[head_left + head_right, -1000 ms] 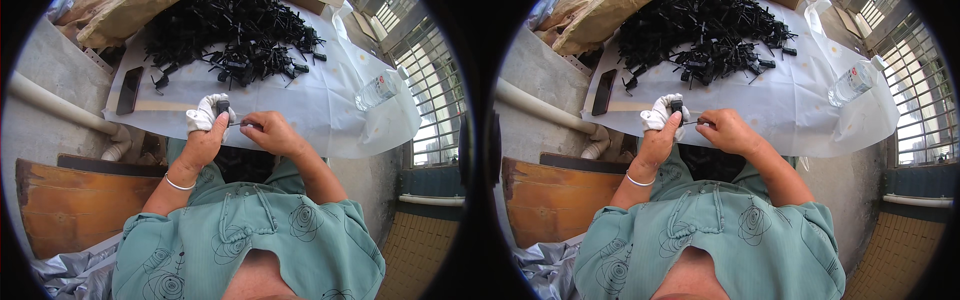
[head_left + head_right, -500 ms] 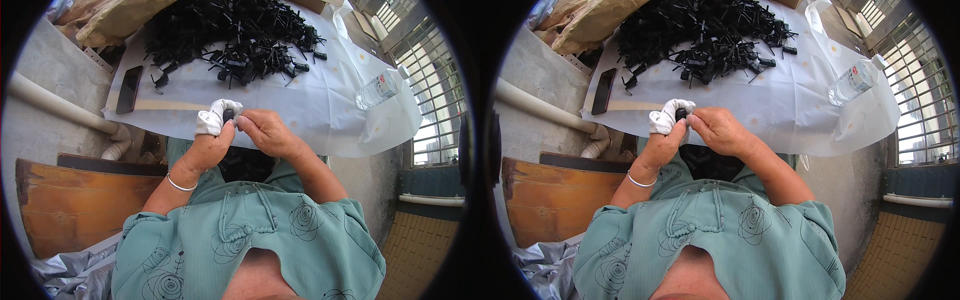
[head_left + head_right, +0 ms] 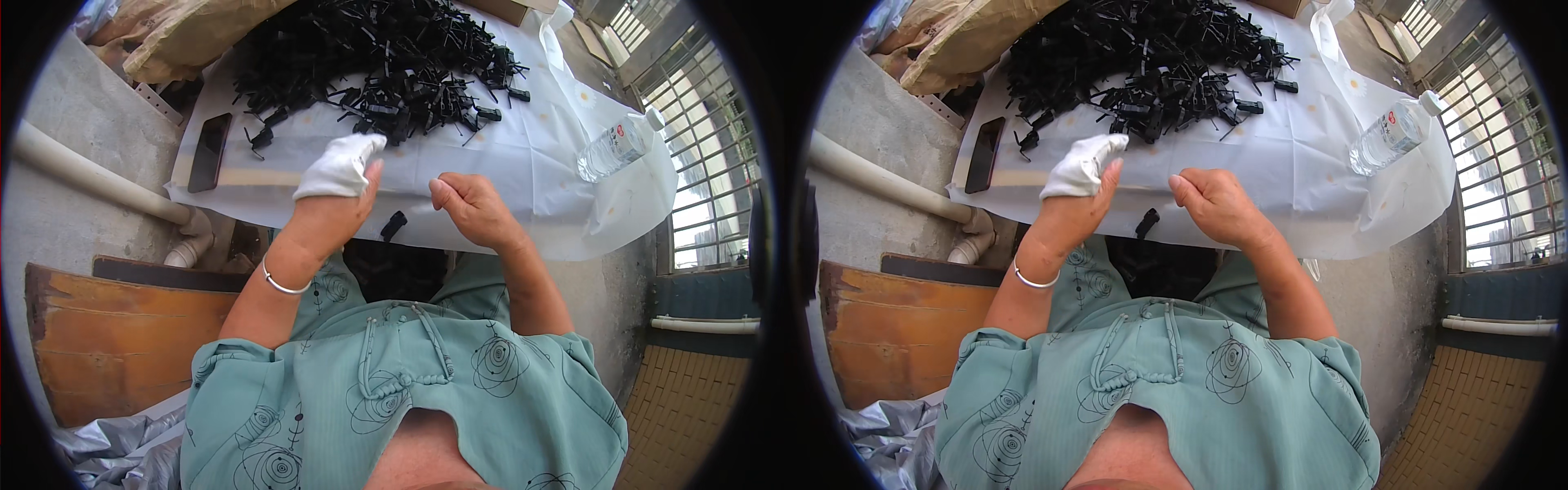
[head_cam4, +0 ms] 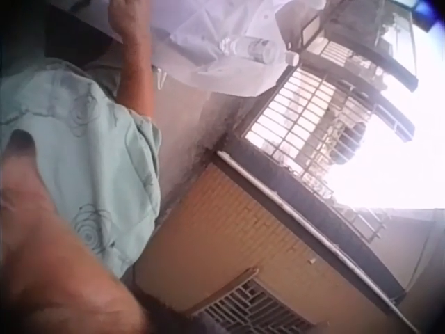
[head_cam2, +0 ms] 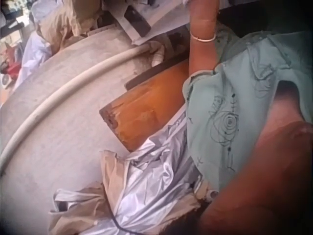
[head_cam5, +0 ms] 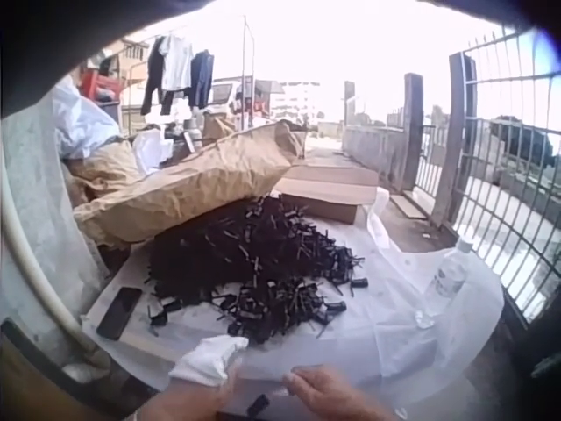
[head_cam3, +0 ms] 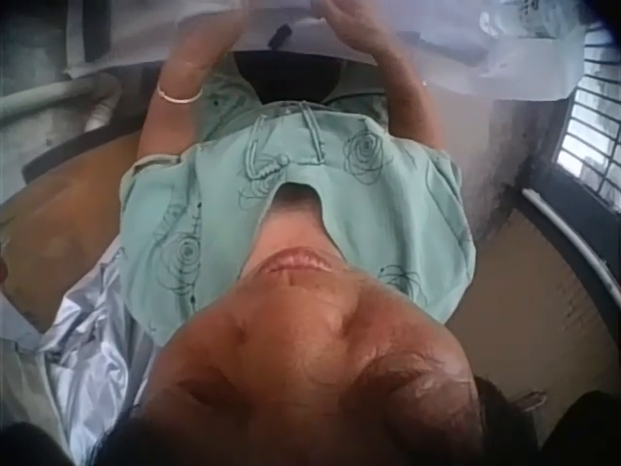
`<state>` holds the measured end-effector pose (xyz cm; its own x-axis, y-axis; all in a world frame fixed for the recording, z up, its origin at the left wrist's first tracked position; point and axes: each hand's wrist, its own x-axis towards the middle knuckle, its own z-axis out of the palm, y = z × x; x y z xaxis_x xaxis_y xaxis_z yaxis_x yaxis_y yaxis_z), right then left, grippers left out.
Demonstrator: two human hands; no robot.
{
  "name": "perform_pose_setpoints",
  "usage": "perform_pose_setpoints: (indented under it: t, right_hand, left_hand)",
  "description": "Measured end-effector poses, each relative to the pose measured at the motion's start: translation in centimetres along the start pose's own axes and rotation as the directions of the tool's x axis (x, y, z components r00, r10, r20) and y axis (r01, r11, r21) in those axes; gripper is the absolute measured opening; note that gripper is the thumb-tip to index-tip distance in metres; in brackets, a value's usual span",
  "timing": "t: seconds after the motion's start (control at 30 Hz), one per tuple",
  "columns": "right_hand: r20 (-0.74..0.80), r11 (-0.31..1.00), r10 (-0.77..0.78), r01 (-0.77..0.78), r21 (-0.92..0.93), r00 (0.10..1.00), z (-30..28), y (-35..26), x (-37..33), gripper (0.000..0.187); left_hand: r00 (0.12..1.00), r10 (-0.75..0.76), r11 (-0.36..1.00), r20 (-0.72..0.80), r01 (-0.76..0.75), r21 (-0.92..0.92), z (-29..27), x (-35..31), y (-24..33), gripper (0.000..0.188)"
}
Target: Cleaning small black plastic components using a white cloth at a workbench.
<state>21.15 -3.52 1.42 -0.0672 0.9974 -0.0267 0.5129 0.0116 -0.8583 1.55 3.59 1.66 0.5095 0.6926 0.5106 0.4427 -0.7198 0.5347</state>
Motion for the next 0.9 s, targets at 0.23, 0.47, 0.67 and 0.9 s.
perform_pose_setpoints:
  t: [0.23,0.47,0.67,0.9]
  right_hand:
    - [-0.055,0.984,-0.151,0.145,-0.1,0.987,1.0,0.2,0.7,0.027]
    - [-0.202,0.96,-0.249,0.215,-0.177,0.947,2.1,1.6,1.4,0.018]
    - [-0.29,0.987,-0.159,0.145,-0.069,0.944,3.6,-0.3,2.5,0.019]
    - [-0.424,0.983,-0.112,0.162,0.083,0.899,4.0,2.5,4.3,0.016]
  left_hand:
    - [0.992,0.015,0.934,0.124,-0.058,0.353,4.1,5.6,-4.9,0.024]
    - [0.994,0.103,0.941,0.035,-0.108,0.321,4.0,1.0,-5.5,0.028]
    - [0.984,0.07,0.997,-0.162,-0.062,0.051,3.0,-0.7,-2.6,0.031]
    - [0.975,0.064,0.969,-0.212,-0.111,-0.219,2.9,-1.5,-2.1,0.036]
